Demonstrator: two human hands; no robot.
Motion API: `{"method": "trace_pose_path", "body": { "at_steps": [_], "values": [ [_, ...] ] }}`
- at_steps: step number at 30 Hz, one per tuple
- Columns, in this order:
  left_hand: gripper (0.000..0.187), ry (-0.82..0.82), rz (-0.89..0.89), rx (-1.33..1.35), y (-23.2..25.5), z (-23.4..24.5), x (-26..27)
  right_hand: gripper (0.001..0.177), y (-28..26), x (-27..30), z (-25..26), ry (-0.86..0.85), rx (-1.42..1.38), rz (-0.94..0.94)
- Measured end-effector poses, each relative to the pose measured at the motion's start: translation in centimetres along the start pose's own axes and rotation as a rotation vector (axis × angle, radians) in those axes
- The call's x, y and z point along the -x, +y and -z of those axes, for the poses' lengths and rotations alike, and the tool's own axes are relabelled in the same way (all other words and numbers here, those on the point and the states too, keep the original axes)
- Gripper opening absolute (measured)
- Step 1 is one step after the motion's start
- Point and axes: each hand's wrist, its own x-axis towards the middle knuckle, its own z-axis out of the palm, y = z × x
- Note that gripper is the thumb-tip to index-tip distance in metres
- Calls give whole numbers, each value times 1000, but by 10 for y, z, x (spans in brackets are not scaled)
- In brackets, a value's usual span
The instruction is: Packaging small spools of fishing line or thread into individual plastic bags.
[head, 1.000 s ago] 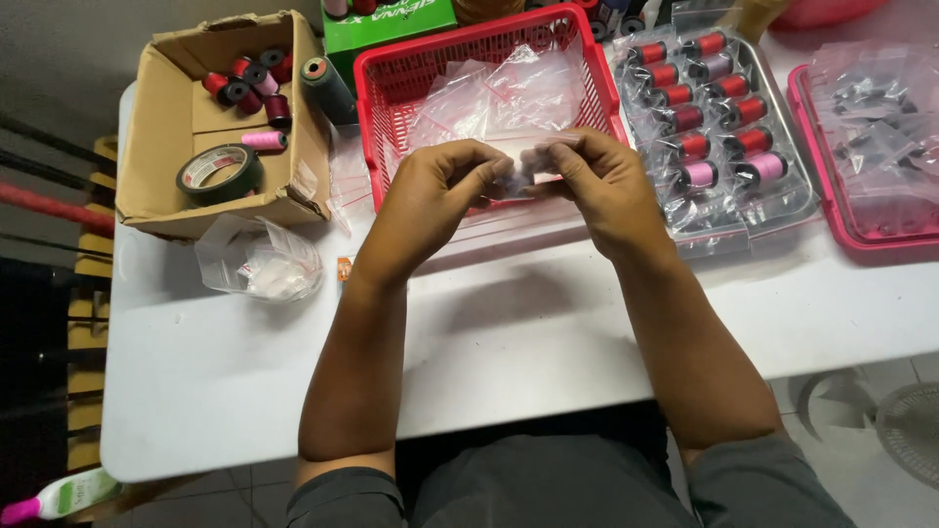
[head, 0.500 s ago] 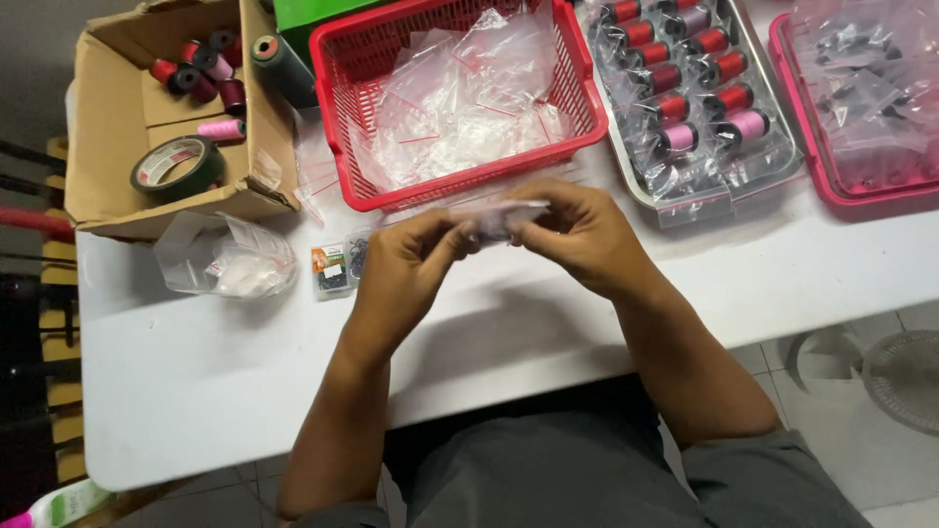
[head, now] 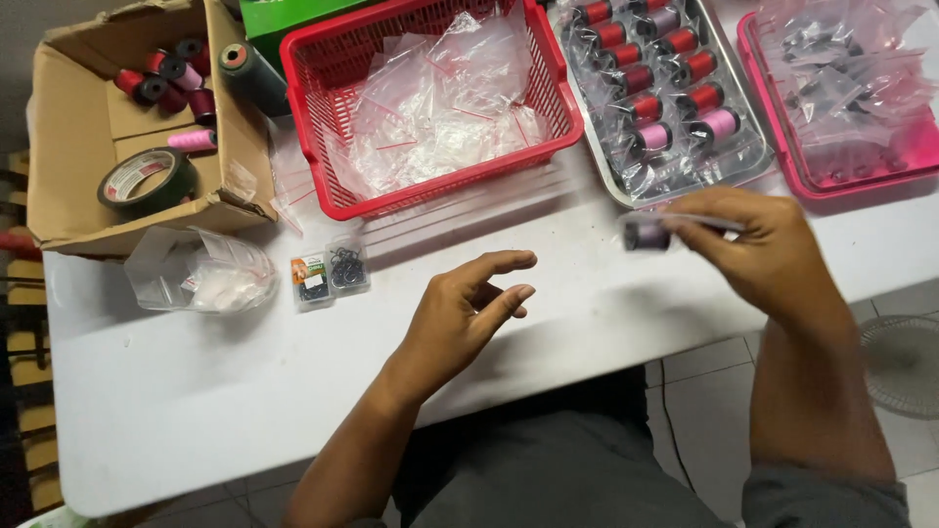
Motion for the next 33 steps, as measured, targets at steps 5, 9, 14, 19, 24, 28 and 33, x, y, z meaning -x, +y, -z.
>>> {"method": "trace_pose_path", "body": {
  "at_steps": [5, 9, 14, 19, 24, 28, 33],
  "values": [
    [26, -13, 2, -30, -12, -2, -2, 17, 32, -14, 15, 63, 133, 143],
    [26, -33, 7, -48, -15, 0, -5, 12, 47, -20, 15, 177, 71, 152],
    [23, -32, 19, -61, -20, 0, -3, 30, 95, -11, -3, 136, 454, 469],
    [25, -64, 67, -60, -20, 0, -6, 46, 112, 3, -9, 142, 828, 546],
    [28, -78, 61, -80, -19, -1, -4, 51, 104, 7, -18, 239, 1030, 548],
    [27, -62, 29, -93, -23, 2, -3, 62, 94, 10, -22, 282, 980, 569],
    [28, -71, 35, -87, -21, 5, 0, 71, 81, 12, -34, 369, 878, 583]
  ]
}}
